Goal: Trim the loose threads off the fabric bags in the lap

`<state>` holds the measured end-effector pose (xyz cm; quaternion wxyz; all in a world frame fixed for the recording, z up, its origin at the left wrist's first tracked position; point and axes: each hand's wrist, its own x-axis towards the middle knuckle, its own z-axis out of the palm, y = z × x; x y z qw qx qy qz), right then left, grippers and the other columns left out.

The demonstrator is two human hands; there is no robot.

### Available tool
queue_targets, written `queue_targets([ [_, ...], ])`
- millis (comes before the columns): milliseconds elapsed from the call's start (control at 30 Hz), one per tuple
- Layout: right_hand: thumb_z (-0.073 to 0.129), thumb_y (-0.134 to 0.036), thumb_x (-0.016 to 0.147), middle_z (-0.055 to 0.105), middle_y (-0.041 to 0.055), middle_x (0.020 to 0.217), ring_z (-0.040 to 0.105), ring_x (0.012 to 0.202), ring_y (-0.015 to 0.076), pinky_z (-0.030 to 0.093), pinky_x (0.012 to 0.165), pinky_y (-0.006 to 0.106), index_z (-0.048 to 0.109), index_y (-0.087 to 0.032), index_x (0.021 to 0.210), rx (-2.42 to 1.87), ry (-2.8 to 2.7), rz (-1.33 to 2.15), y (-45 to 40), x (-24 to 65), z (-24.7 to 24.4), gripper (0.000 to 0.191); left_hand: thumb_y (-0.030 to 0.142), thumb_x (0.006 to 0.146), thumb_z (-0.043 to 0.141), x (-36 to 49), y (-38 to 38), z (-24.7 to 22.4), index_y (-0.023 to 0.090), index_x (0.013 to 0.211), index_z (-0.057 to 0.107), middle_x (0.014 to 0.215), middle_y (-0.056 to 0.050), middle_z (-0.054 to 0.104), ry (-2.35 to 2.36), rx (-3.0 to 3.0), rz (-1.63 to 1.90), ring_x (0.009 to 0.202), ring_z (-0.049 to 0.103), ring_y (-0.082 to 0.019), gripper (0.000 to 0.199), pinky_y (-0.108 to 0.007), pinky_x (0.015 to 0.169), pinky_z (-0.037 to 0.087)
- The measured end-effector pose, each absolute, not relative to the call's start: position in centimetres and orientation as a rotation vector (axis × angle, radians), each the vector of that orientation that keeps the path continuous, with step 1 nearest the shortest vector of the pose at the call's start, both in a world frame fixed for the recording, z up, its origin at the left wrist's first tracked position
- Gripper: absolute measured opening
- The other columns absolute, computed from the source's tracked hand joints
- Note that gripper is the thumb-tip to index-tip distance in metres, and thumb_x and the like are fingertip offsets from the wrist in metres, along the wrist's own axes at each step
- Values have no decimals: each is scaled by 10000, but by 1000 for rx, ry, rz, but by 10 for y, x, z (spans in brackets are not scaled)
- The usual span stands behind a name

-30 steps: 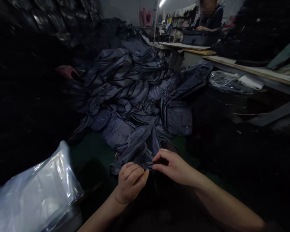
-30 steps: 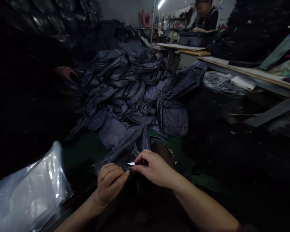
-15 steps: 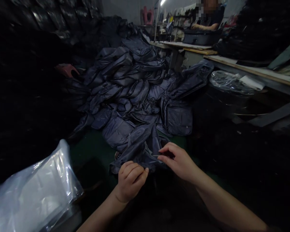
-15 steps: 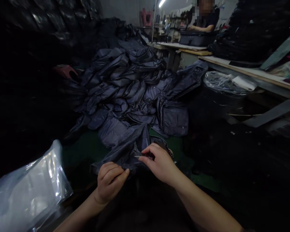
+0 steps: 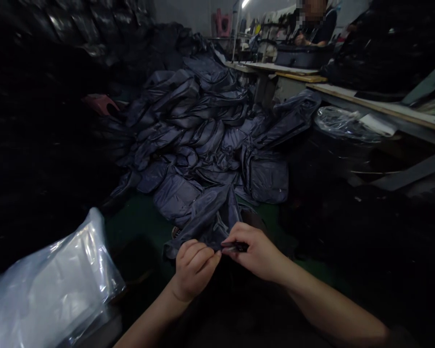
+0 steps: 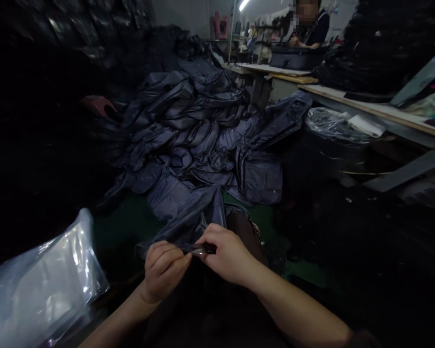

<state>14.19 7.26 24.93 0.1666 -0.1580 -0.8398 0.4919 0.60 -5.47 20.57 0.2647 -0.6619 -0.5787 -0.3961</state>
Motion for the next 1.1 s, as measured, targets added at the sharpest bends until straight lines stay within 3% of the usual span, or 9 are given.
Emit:
queue_targets([
  [133,599,-127,734,538,1,731,518,673,125,401,610,224,601,-178,703,-547,-2382,1394,71,139,251,60,56,677,681,7,-53,209,195,712,600,639,43,616,-1514,-1819,-1050,670,554,-106,165,-301,757,455],
  [267,582,-132,711,529,-2,717,494,666,127,387,610,228,574,-176,702,-650,-2329,1417,68,135,248,46,53,673,681,7,-52,209,199,709,596,644,46,614,-1515,-1815,-1073,670,556,-103,172,-303,768,458],
  [433,558,-287,778,502,-29,635,451,588,112,368,568,226,553,-172,724,-927,-1909,1672,79,136,229,126,60,655,694,4,-53,209,190,688,597,635,29,609,-1552,-1783,-1110,670,559,-120,166,-316,744,472],
  [567,576,-379,781,481,-43,603,415,528,103,349,525,228,563,-177,764,-1069,-1745,1644,94,143,219,203,57,658,689,3,-52,206,192,665,579,632,34,599,-1547,-1778,-1122,666,551,-113,174,-316,747,477],
  [833,618,-357,778,603,32,920,546,817,159,438,732,277,584,-184,1028,-913,-2163,1599,93,162,240,307,44,637,703,3,-52,205,188,671,582,634,34,590,-1546,-1770,-1118,661,548,-113,192,-318,736,479],
  [967,614,-351,792,615,8,819,555,755,151,446,679,261,611,-188,935,-767,-2248,1731,90,166,246,218,51,645,699,3,-52,206,196,664,585,635,36,593,-1543,-1768,-1106,663,554,-112,185,-313,737,476],
  [1100,654,-333,762,646,17,858,585,812,177,455,721,278,652,-191,907,-720,-2281,1778,88,164,246,202,56,651,695,4,-54,203,199,684,597,641,33,604,-1545,-1784,-1099,673,562,-116,176,-319,747,475],
])
